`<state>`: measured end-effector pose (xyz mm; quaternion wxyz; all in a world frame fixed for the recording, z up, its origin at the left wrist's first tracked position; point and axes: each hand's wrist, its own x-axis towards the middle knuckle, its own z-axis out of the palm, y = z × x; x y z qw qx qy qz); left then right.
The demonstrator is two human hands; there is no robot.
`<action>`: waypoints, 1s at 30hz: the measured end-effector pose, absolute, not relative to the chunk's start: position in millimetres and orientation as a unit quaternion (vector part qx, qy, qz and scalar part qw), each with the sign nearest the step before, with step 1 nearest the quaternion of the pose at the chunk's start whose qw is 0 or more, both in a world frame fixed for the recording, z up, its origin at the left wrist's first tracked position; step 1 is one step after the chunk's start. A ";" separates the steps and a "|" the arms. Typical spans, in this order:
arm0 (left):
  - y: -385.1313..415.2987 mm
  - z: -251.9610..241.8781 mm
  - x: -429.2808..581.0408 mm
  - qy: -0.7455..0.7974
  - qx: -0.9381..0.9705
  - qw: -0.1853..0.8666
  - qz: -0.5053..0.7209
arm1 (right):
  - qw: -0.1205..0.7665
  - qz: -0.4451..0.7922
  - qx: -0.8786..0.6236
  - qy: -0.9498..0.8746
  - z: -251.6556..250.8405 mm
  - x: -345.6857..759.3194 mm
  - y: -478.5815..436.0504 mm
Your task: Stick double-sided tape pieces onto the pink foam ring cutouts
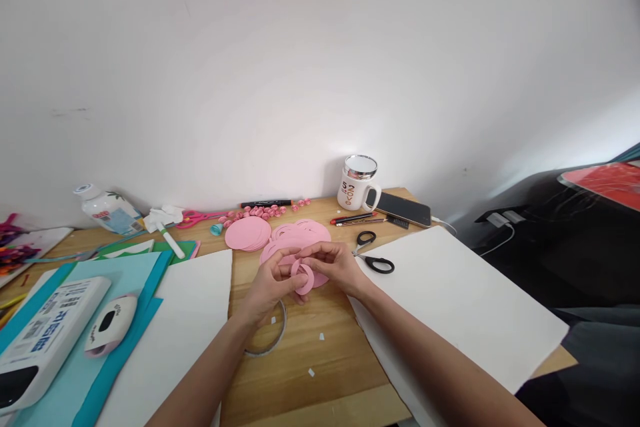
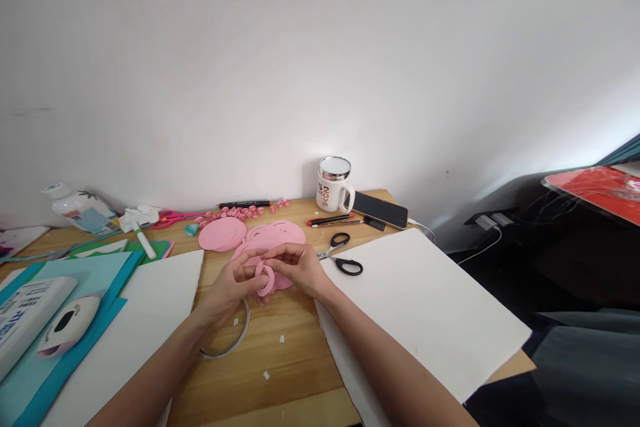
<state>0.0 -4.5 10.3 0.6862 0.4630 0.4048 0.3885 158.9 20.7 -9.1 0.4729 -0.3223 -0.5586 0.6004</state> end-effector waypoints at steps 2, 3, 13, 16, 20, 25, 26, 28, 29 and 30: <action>-4.2 10.4 -0.1 0.403 0.465 0.686 0.388 | 0.459 0.600 -0.320 -0.571 -10.2 159.3 20.5; -4.1 10.6 -0.1 0.403 0.466 0.686 0.387 | 0.456 0.601 -0.317 -0.574 -10.7 159.3 20.6; -5.4 11.3 1.0 0.424 0.464 0.680 0.377 | 0.476 0.639 -0.300 -0.525 -14.6 156.6 20.8; -4.8 11.6 0.6 0.427 0.465 0.683 0.368 | 0.478 0.644 -0.291 -0.521 -14.1 155.9 20.1; -4.6 12.4 0.5 0.430 0.467 0.681 0.364 | 0.483 0.637 -0.287 -0.527 -13.1 155.9 19.3; -5.1 12.7 0.6 0.424 0.462 0.690 0.361 | 0.474 0.638 -0.295 -0.531 -14.3 156.4 19.2; -5.3 12.7 0.7 0.423 0.465 0.690 0.359 | 0.475 0.637 -0.297 -0.529 -14.5 156.4 19.4; -6.1 12.7 0.9 0.422 0.472 0.686 0.360 | 0.479 0.636 -0.301 -0.525 -14.1 156.4 19.6; -6.5 12.6 1.0 0.421 0.475 0.683 0.361 | 0.480 0.634 -0.300 -0.526 -13.6 156.5 19.6; -6.8 12.5 1.1 0.419 0.477 0.682 0.363 | 0.480 0.631 -0.299 -0.531 -12.7 156.7 19.4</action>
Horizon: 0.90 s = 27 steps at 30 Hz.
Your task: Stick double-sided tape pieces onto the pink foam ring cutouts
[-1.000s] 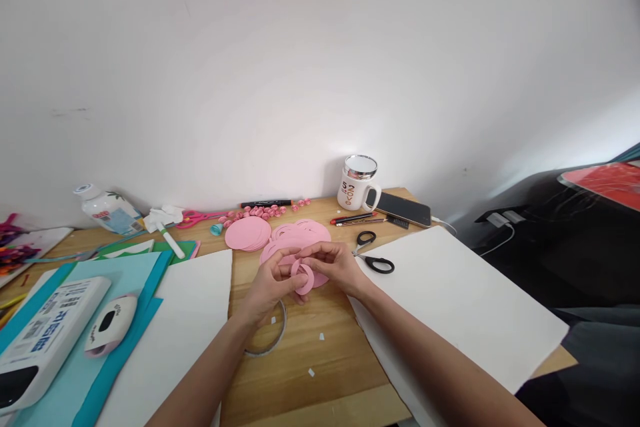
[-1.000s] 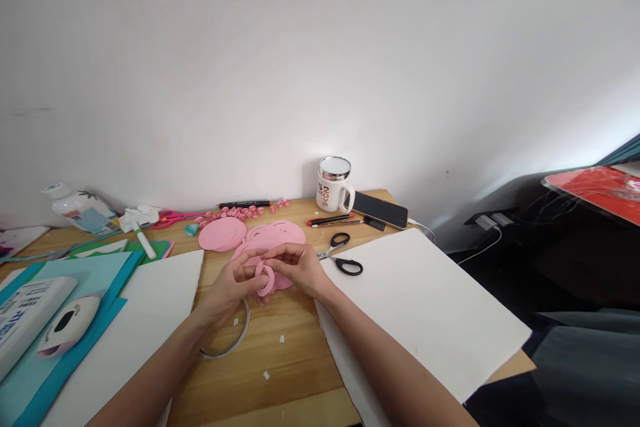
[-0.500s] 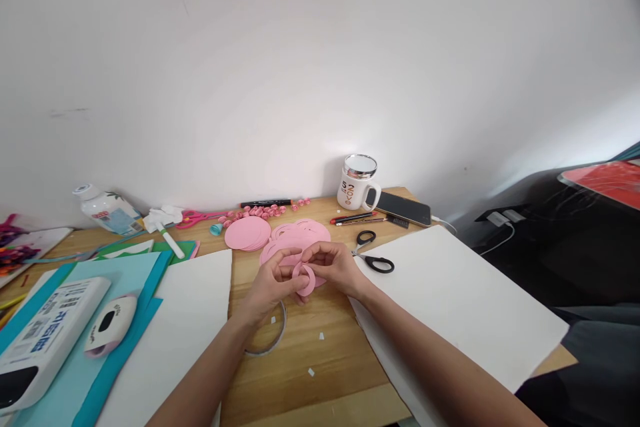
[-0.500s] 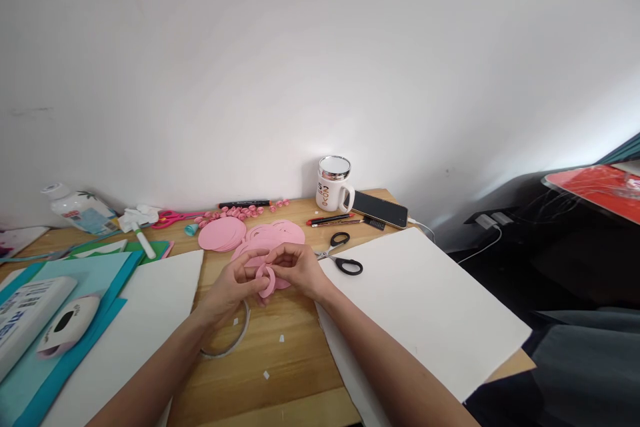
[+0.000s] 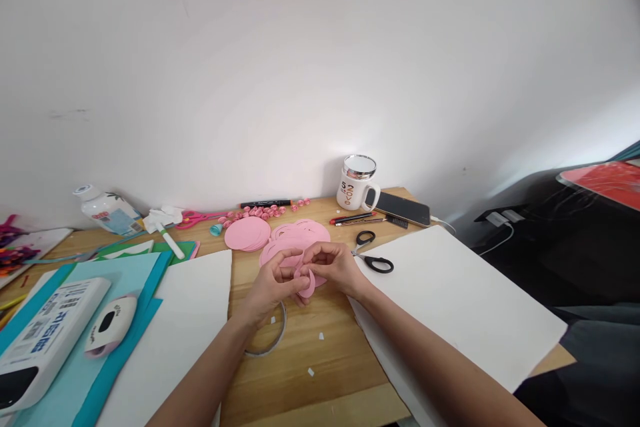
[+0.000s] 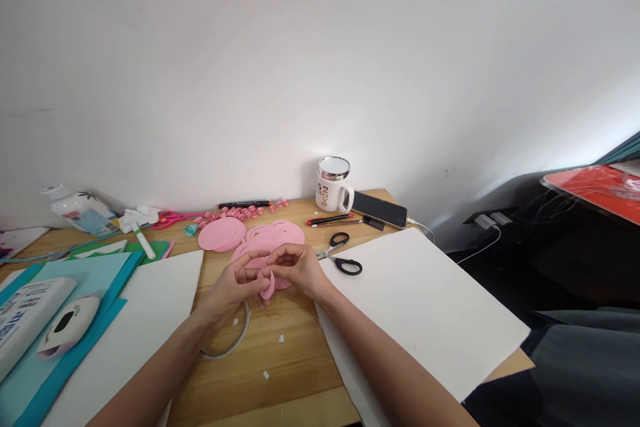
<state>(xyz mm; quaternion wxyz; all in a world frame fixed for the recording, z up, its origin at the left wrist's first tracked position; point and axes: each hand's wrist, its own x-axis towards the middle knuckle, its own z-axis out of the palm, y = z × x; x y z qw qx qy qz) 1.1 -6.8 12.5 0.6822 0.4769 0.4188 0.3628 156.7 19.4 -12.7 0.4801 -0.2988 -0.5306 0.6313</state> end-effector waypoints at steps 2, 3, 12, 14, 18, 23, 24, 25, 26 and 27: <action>-7.0 12.1 1.0 0.413 0.480 0.680 0.369 | 0.477 0.620 -0.298 -0.548 -10.7 157.3 19.0; -6.8 11.8 0.8 0.410 0.482 0.678 0.374 | 0.474 0.611 -0.300 -0.559 -9.8 157.7 18.8; -4.4 10.6 -0.8 0.412 0.475 0.681 0.376 | 0.473 0.589 -0.310 -0.577 -12.9 158.0 20.4; -4.8 11.4 -0.3 0.419 0.474 0.680 0.371 | 0.475 0.608 -0.303 -0.560 -13.5 157.3 20.3; -5.2 13.3 0.4 0.423 0.476 0.680 0.362 | 0.468 0.630 -0.297 -0.544 -12.3 156.5 19.5; -5.5 14.7 0.9 0.423 0.473 0.683 0.362 | 0.473 0.627 -0.288 -0.548 -11.0 157.1 19.1; -5.6 14.8 1.0 0.423 0.473 0.683 0.363 | 0.472 0.622 -0.288 -0.554 -10.9 157.4 19.0; -5.6 14.7 0.9 0.423 0.473 0.682 0.365 | 0.470 0.616 -0.290 -0.562 -11.0 157.7 18.9; -5.5 14.6 0.8 0.421 0.473 0.681 0.367 | 0.467 0.610 -0.292 -0.570 -11.1 157.9 18.7; -5.4 14.2 0.7 0.419 0.474 0.680 0.371 | 0.463 0.603 -0.296 -0.578 -11.2 158.1 18.6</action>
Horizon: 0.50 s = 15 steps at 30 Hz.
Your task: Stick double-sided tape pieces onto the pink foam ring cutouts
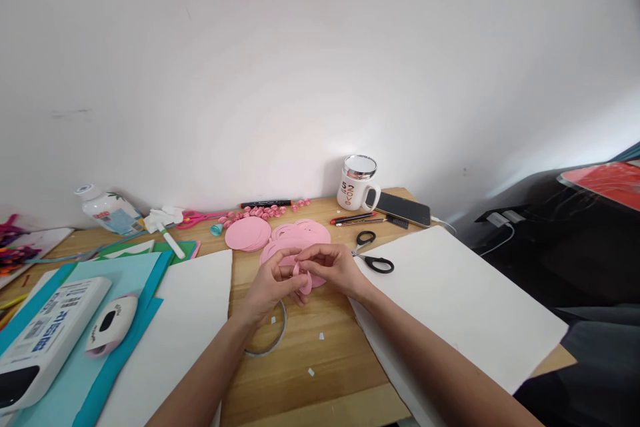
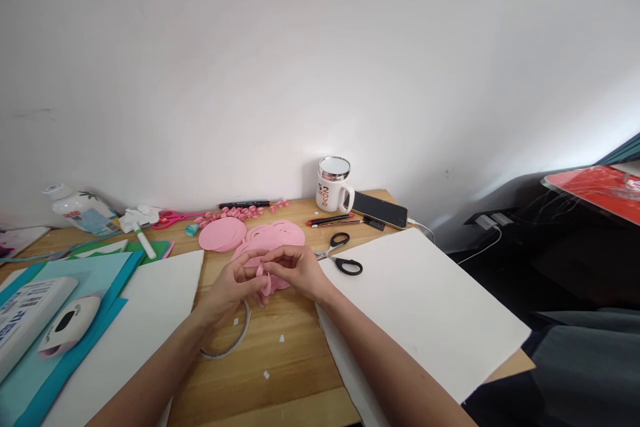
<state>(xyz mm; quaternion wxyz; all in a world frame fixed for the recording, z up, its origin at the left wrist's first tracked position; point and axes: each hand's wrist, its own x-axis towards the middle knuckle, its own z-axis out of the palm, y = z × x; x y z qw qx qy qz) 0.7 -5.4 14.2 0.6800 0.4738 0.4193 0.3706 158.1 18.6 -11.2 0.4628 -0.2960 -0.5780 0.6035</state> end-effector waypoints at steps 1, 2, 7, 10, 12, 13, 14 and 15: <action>-5.3 13.8 0.5 0.417 0.474 0.679 0.374 | 0.460 0.597 -0.300 -0.585 -11.4 158.3 18.5; -5.1 13.3 0.3 0.415 0.474 0.679 0.377 | 0.459 0.590 -0.305 -0.590 -11.5 158.4 18.4; -4.9 11.6 -0.1 0.414 0.476 0.680 0.375 | 0.462 0.586 -0.314 -0.587 -9.7 158.0 18.0; -5.1 12.1 0.1 0.419 0.477 0.680 0.368 | 0.461 0.614 -0.306 -0.564 -8.6 157.4 17.5; -5.1 12.6 0.2 0.420 0.478 0.681 0.363 | 0.461 0.628 -0.299 -0.552 -9.2 157.1 17.3; -5.2 12.8 0.3 0.420 0.478 0.682 0.361 | 0.460 0.632 -0.296 -0.549 -9.8 157.1 17.3; -5.2 13.0 0.4 0.419 0.479 0.682 0.361 | 0.459 0.635 -0.293 -0.548 -10.5 157.1 17.4; -5.3 13.1 0.5 0.418 0.480 0.682 0.361 | 0.459 0.635 -0.292 -0.549 -11.1 157.2 17.5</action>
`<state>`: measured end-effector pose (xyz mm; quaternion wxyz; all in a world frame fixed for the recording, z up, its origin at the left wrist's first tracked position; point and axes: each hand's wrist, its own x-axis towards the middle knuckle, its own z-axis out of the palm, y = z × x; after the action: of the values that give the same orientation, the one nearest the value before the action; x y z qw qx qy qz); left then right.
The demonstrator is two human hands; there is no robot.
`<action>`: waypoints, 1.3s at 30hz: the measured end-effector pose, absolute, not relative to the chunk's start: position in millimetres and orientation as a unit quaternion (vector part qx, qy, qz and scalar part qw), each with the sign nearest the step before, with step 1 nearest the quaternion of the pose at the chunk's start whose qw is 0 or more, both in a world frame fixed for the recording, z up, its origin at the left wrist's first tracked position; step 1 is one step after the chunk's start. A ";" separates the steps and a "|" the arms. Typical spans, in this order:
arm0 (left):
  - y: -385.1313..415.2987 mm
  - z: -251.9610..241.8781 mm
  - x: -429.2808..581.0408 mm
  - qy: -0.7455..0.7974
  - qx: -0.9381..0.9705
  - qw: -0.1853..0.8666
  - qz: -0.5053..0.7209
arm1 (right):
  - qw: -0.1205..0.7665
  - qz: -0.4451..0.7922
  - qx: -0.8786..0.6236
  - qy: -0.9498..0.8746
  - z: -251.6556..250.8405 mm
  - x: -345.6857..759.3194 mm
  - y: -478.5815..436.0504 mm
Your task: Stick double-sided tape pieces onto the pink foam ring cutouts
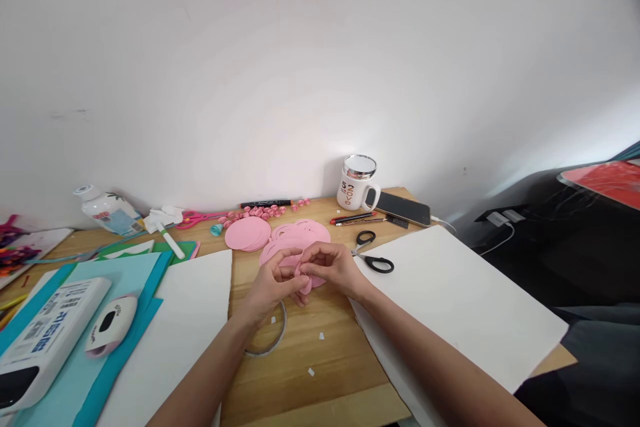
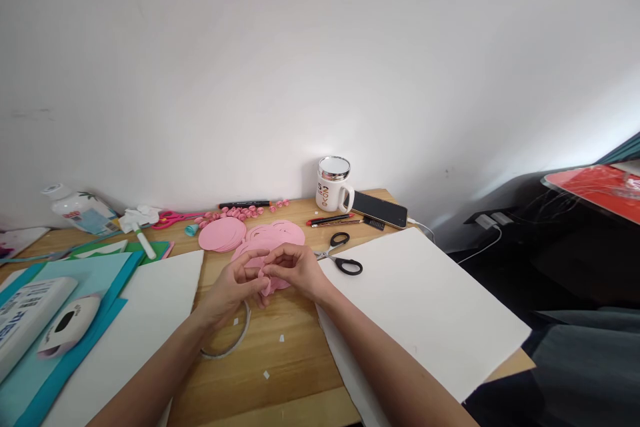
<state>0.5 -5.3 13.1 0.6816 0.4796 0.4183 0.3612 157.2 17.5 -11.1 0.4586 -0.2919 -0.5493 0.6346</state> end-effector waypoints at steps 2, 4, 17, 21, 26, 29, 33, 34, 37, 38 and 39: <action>-5.5 13.5 0.6 0.418 0.479 0.681 0.363 | 0.461 0.626 -0.295 -0.556 -12.0 157.5 17.7; -5.8 14.2 0.6 0.417 0.477 0.681 0.367 | 0.465 0.607 -0.304 -0.569 -12.0 158.0 17.8; -5.2 13.5 0.3 0.422 0.464 0.684 0.373 | 0.447 0.640 -0.290 -0.553 -8.7 156.4 16.4; -5.6 14.5 0.5 0.423 0.469 0.684 0.365 | 0.445 0.657 -0.279 -0.540 -7.1 156.4 15.4; -5.4 14.0 0.2 0.423 0.464 0.687 0.366 | 0.449 0.634 -0.296 -0.555 -7.4 156.8 16.0; -5.0 12.8 -0.1 0.423 0.462 0.689 0.365 | 0.461 0.623 -0.301 -0.556 -8.7 156.4 16.9; -4.6 11.7 -0.5 0.421 0.462 0.690 0.364 | 0.462 0.628 -0.296 -0.552 -9.6 156.0 17.0; -4.6 11.8 -0.5 0.421 0.463 0.690 0.364 | 0.460 0.628 -0.296 -0.553 -9.6 156.1 16.8; -4.9 13.2 -0.1 0.424 0.465 0.685 0.366 | 0.454 0.624 -0.300 -0.561 -9.1 157.0 16.5; -5.1 13.9 0.1 0.426 0.466 0.683 0.367 | 0.451 0.619 -0.306 -0.565 -8.9 157.4 16.5; -5.2 14.5 0.3 0.429 0.467 0.680 0.369 | 0.448 0.613 -0.313 -0.570 -8.7 157.8 16.6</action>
<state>0.3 -5.2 14.5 0.6797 0.4672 0.4285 0.3689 157.8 16.6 -8.7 0.4484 -0.3130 -0.5704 0.6129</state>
